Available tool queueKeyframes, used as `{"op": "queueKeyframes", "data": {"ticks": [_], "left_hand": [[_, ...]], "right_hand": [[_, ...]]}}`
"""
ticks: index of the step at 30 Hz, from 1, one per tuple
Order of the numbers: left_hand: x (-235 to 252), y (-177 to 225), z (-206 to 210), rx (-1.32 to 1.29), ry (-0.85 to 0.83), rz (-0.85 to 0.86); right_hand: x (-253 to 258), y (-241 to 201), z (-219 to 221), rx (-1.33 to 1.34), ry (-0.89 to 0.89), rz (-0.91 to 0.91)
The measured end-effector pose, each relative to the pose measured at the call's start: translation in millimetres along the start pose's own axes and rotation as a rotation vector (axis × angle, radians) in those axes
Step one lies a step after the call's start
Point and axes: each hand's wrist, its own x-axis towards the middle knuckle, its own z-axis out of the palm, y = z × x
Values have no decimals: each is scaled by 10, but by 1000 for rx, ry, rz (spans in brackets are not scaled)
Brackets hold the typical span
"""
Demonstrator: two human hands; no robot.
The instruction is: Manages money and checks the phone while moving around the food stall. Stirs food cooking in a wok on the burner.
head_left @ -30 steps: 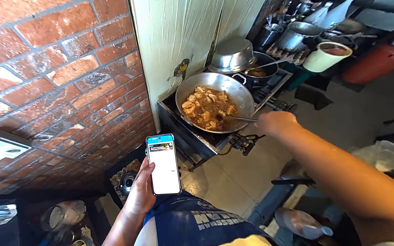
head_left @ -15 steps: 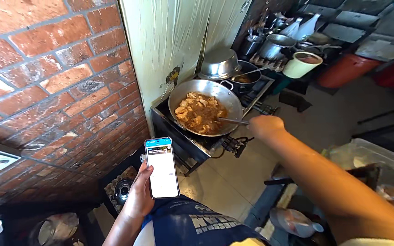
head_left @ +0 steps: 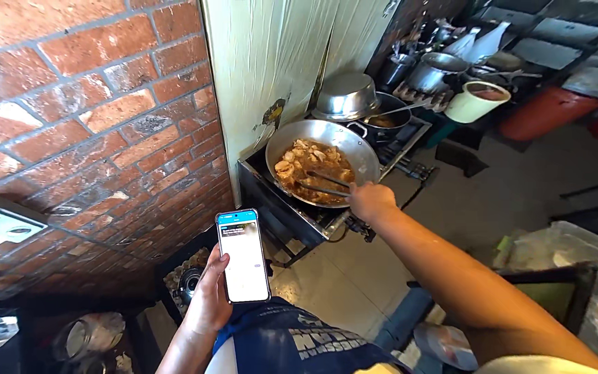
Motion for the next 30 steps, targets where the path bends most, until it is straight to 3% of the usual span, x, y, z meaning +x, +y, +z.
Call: {"op": "queueKeyframes", "data": {"ticks": [10, 17, 23, 30], "left_hand": [[-25, -18, -50, -1, 68, -37], [6, -19, -16, -9, 11, -25], [5, -24, 49, -4, -12, -39], [43, -11, 78, 57, 6, -39]], "right_hand": [[-461, 476, -464, 60, -98, 130], [-527, 245, -398, -24, -112, 104], [-196, 159, -37, -45, -78, 91], [-447, 265, -307, 7, -65, 141]]}}
